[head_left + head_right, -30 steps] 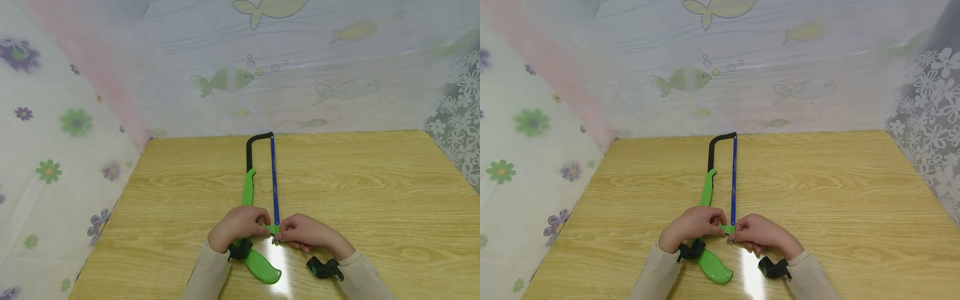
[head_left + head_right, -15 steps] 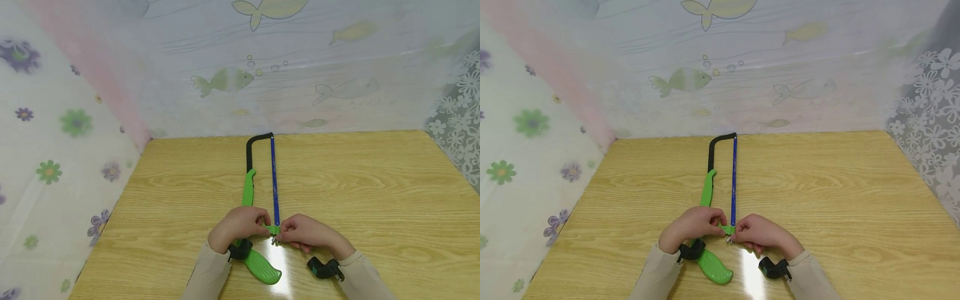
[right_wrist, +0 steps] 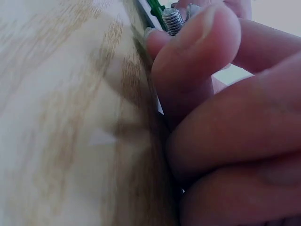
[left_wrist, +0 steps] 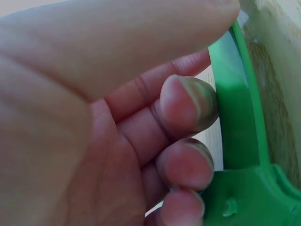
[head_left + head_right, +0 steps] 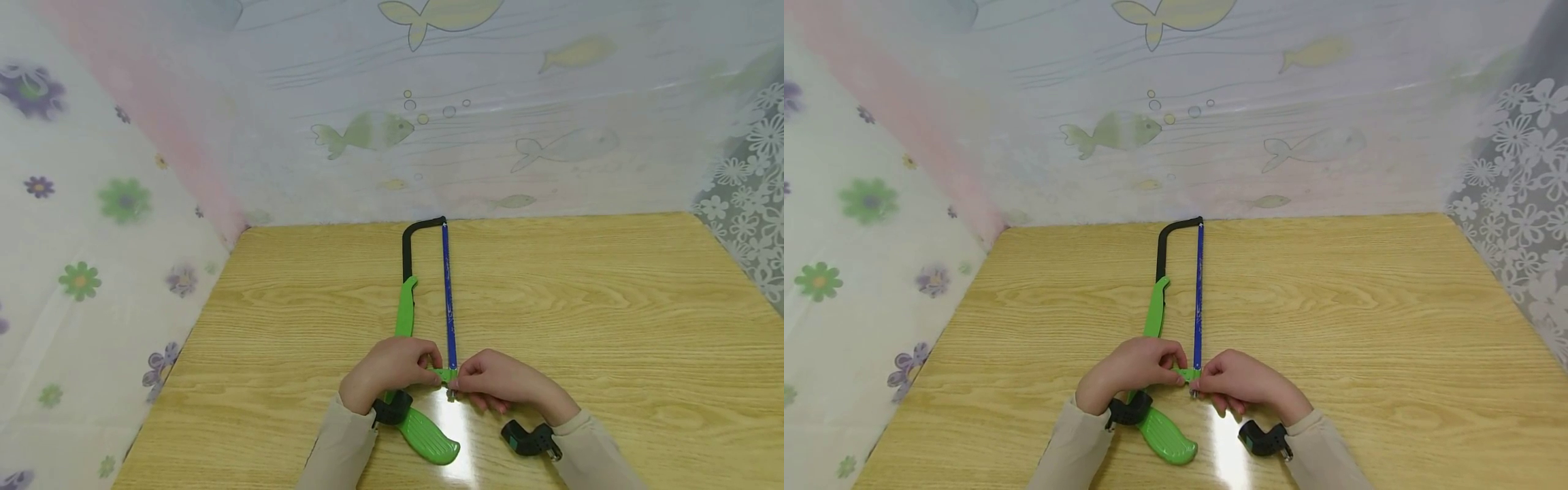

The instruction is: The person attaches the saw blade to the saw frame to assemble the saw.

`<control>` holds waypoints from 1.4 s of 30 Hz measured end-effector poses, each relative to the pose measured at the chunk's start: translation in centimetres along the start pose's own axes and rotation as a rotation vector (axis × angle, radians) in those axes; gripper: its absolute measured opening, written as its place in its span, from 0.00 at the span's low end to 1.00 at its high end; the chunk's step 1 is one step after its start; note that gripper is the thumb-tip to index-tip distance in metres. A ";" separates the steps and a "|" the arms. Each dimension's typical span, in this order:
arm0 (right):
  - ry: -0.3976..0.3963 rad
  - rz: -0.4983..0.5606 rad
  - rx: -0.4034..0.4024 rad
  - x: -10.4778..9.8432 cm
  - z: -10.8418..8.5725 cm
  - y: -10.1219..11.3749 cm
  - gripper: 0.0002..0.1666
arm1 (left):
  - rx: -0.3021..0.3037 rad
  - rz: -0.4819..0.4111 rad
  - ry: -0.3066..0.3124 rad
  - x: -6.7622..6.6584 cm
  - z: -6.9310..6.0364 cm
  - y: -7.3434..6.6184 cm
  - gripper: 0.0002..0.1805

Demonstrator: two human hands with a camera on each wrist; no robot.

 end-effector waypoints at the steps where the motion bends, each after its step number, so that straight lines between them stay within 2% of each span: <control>1: -0.001 -0.003 -0.001 0.0 0.0 0.0 0.23 | 0.001 -0.001 -0.001 0.0 0.0 0.0 0.07; 17: 0.005 -0.026 -0.013 0.1 0.1 0.0 0.23 | 0.002 0.000 -0.001 -0.1 0.0 -0.1 0.07; 35: -0.020 0.018 0.003 -0.1 0.1 -0.2 0.23 | -0.001 0.016 -0.002 -0.1 -0.1 -0.2 0.08; 42: -0.020 0.033 0.003 -0.1 0.1 -0.2 0.20 | 0.000 0.026 -0.003 0.0 0.0 -0.1 0.08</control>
Point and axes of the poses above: each hand's wrist, its own z-axis towards the middle knuckle, its own x-axis out of the palm, y = z × x, the point moved 10 cm from there along z, towards the middle knuckle, and after that the axes turned 13 degrees about -z, right-handed, at the moved point
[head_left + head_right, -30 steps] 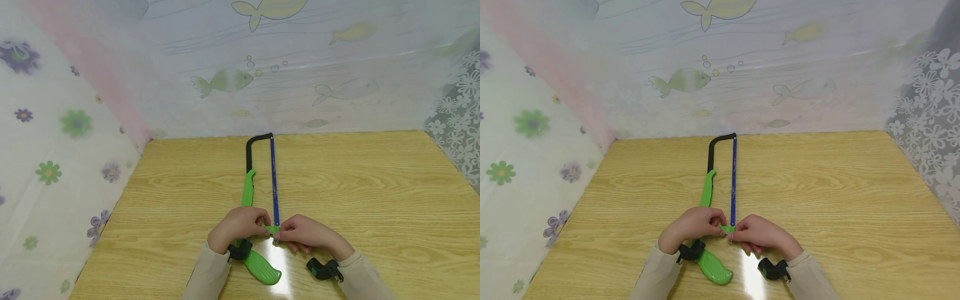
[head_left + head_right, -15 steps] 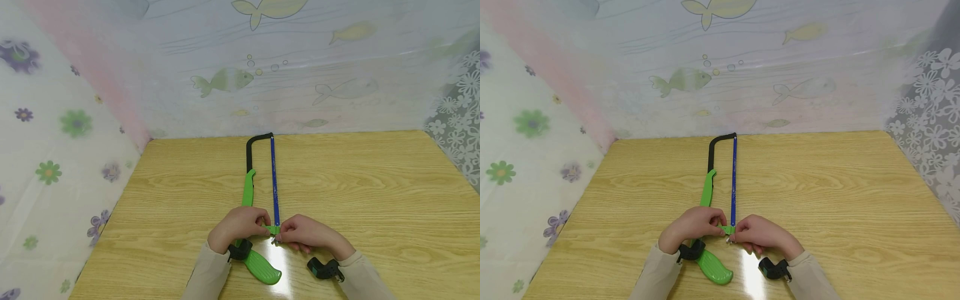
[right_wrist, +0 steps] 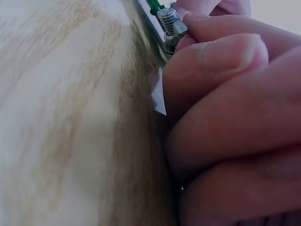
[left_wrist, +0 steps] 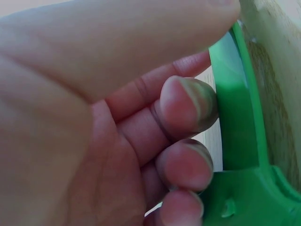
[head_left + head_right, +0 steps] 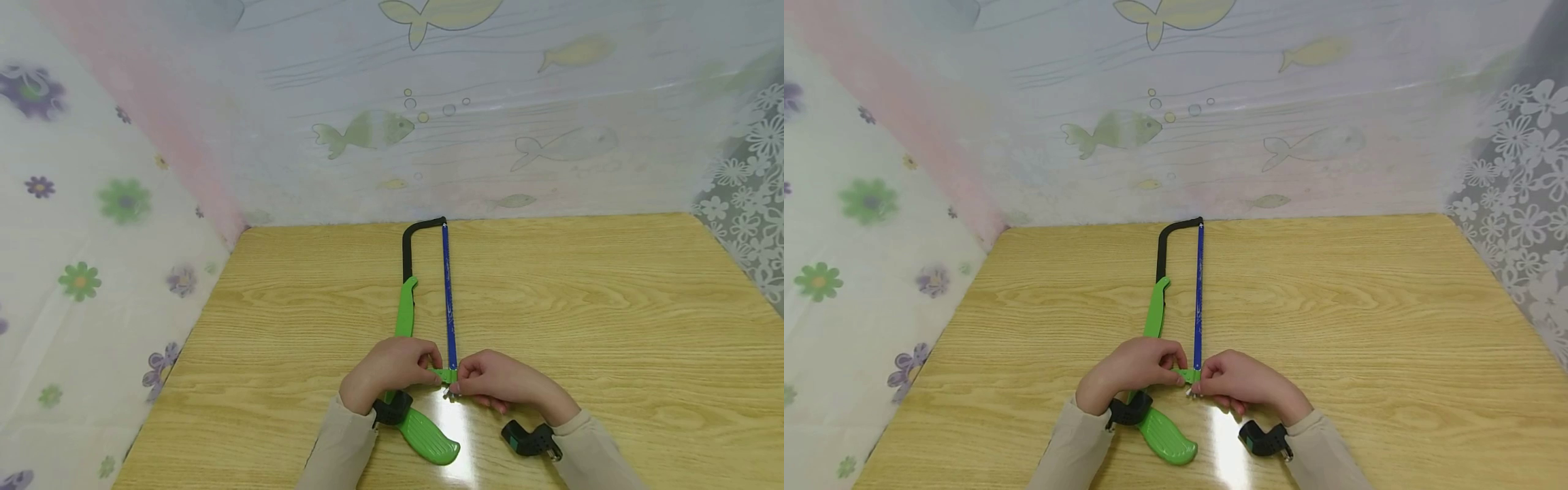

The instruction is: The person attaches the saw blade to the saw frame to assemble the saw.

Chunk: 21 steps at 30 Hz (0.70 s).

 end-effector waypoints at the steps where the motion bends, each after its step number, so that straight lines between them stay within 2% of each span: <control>1: 0.000 0.001 -0.001 0.0 0.0 0.0 0.19 | 0.001 0.001 -0.001 0.0 0.0 0.0 0.08; 21: 0.017 -0.012 -0.016 0.0 -0.1 0.1 0.15 | 0.005 -0.005 -0.008 0.1 0.0 0.1 0.08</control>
Point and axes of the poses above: each hand's wrist, its own z-axis towards the middle knuckle, its own x-axis out of the palm, y = z × x, the point moved 10 cm from there along z, towards the middle knuckle, and after that the axes turned 13 degrees about -z, right-handed, at the moved point
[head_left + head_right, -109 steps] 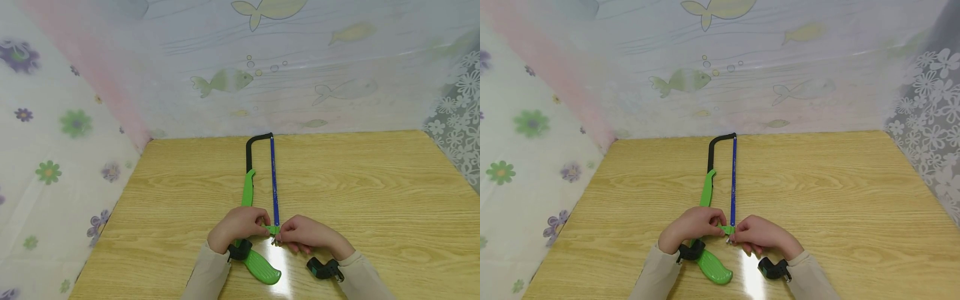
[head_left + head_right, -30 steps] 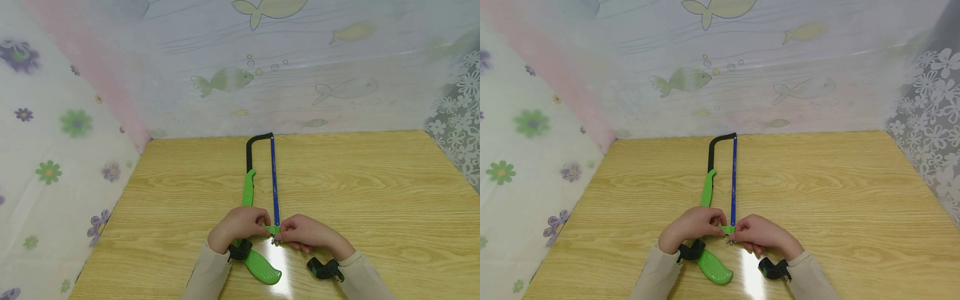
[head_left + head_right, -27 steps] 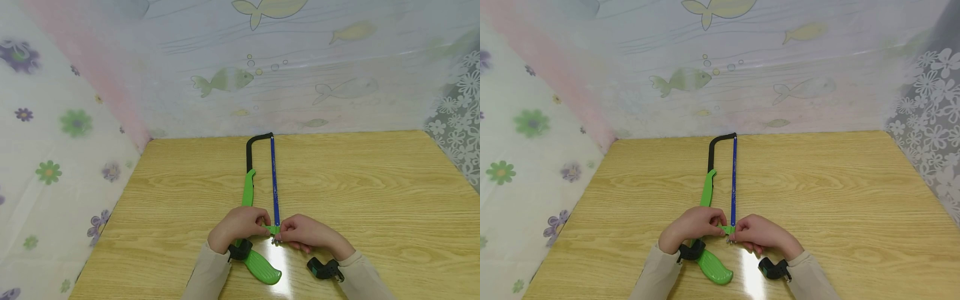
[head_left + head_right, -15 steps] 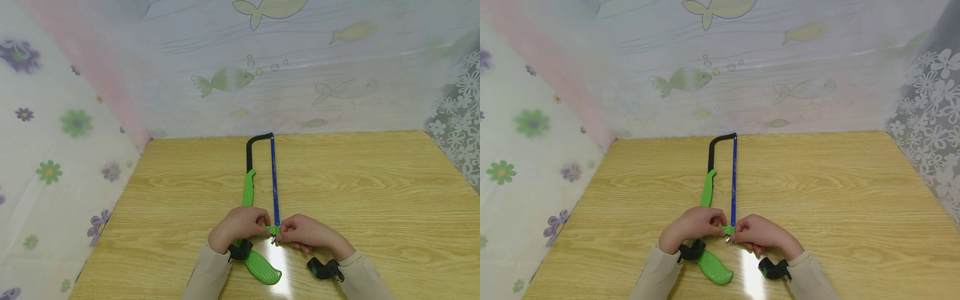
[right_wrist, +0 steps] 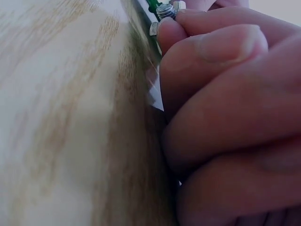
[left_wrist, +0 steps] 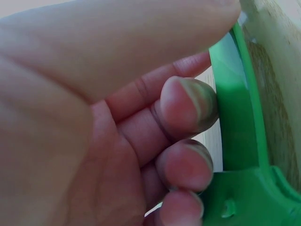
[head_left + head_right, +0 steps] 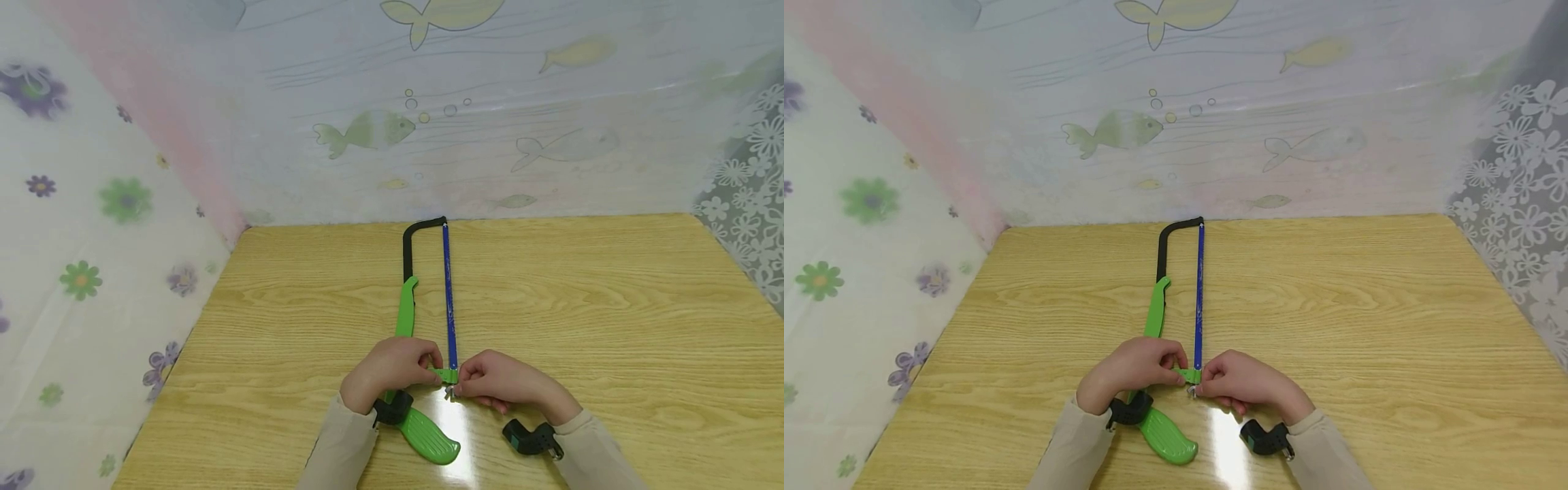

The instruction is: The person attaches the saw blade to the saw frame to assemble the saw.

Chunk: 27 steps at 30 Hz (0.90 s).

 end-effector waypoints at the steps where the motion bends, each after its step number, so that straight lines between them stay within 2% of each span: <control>1: -0.002 0.000 0.001 0.0 0.0 0.0 0.16 | 0.000 0.000 0.000 0.0 0.0 0.0 0.08; 8: 0.008 -0.001 0.005 0.1 0.0 0.1 0.21 | -0.002 -0.005 0.002 0.0 0.0 0.0 0.07; 27: 0.007 -0.017 -0.003 0.0 0.1 0.2 0.21 | 0.000 -0.006 0.012 0.0 0.0 0.0 0.07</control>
Point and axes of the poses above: each hand's wrist, its own z-axis towards the middle knuckle, its own x-axis out of the palm, y = z × x, the point moved 10 cm from there along z, towards the middle knuckle, and after that the axes turned 13 degrees about -z, right-handed, at the moved point
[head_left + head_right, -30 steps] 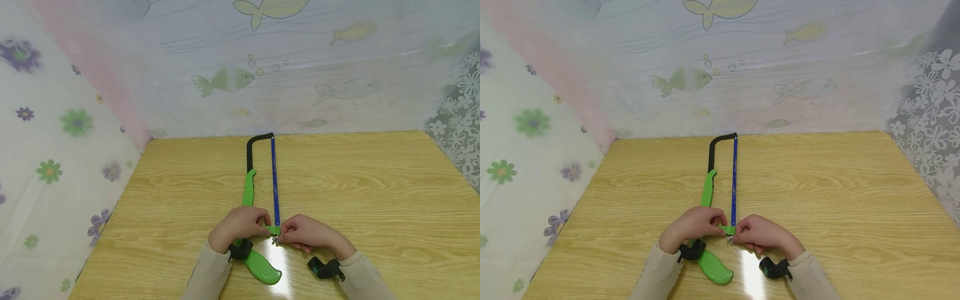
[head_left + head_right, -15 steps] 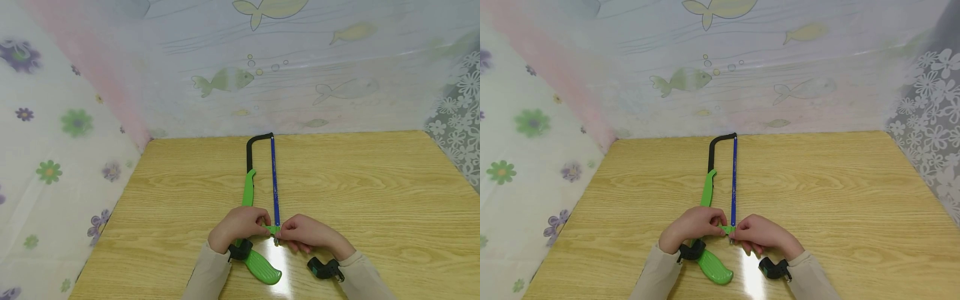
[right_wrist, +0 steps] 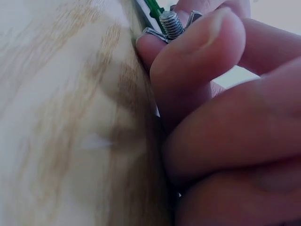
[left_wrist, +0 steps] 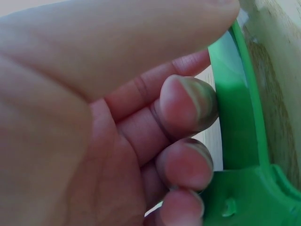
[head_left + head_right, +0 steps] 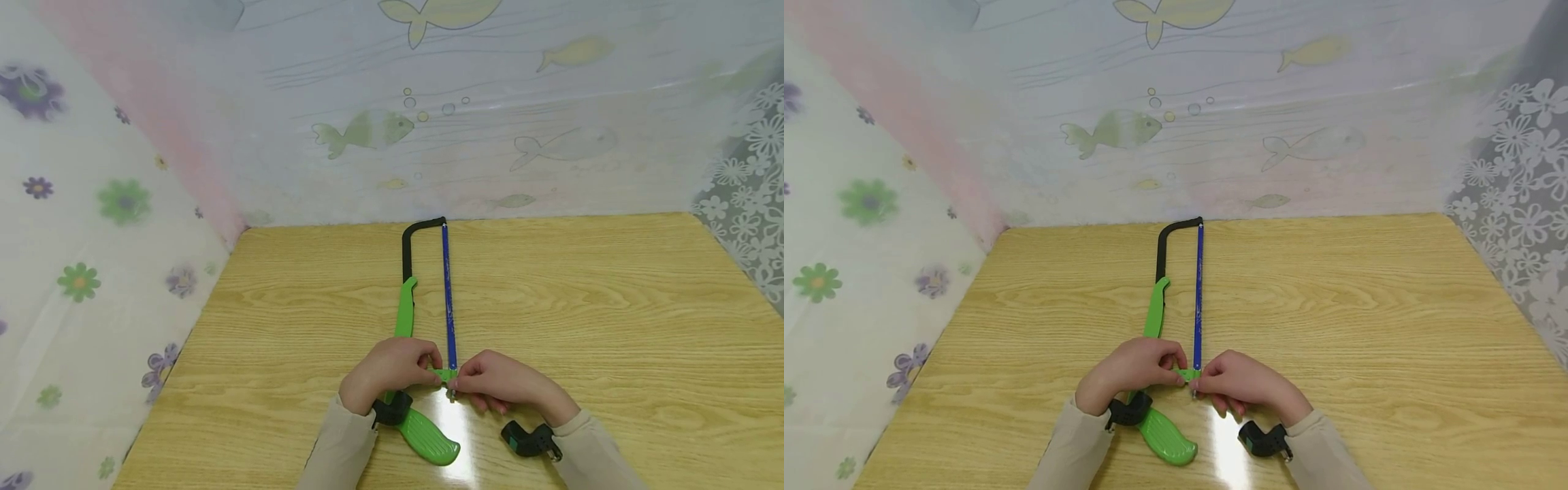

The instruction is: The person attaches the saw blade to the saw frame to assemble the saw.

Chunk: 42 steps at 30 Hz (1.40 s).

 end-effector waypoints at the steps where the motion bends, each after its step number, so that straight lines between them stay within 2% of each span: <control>1: 0.000 0.001 0.000 0.0 0.0 0.0 0.20 | 0.001 0.000 0.000 0.0 0.0 0.0 0.07; 10: 0.007 -0.022 0.009 0.0 0.2 0.1 0.20 | -0.008 -0.005 -0.008 -0.2 -0.3 0.1 0.07; 18: 0.011 0.001 0.016 0.0 0.2 -0.1 0.18 | -0.001 -0.002 -0.002 -0.3 -0.1 -0.1 0.07; 34: -0.039 -0.004 0.029 -0.3 0.0 -0.2 0.18 | 0.000 0.006 0.002 -0.1 0.0 -0.1 0.07; 42: -0.031 0.007 0.034 -0.1 0.0 -0.3 0.20 | 0.002 0.013 0.000 0.1 0.0 0.0 0.07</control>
Point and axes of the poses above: each hand's wrist, its own z-axis towards the middle knuckle, its own x-axis out of the palm, y = z × x, the point moved 10 cm from there along z, towards the middle knuckle, and after that the axes turned 13 degrees about -z, right-handed, at the moved point
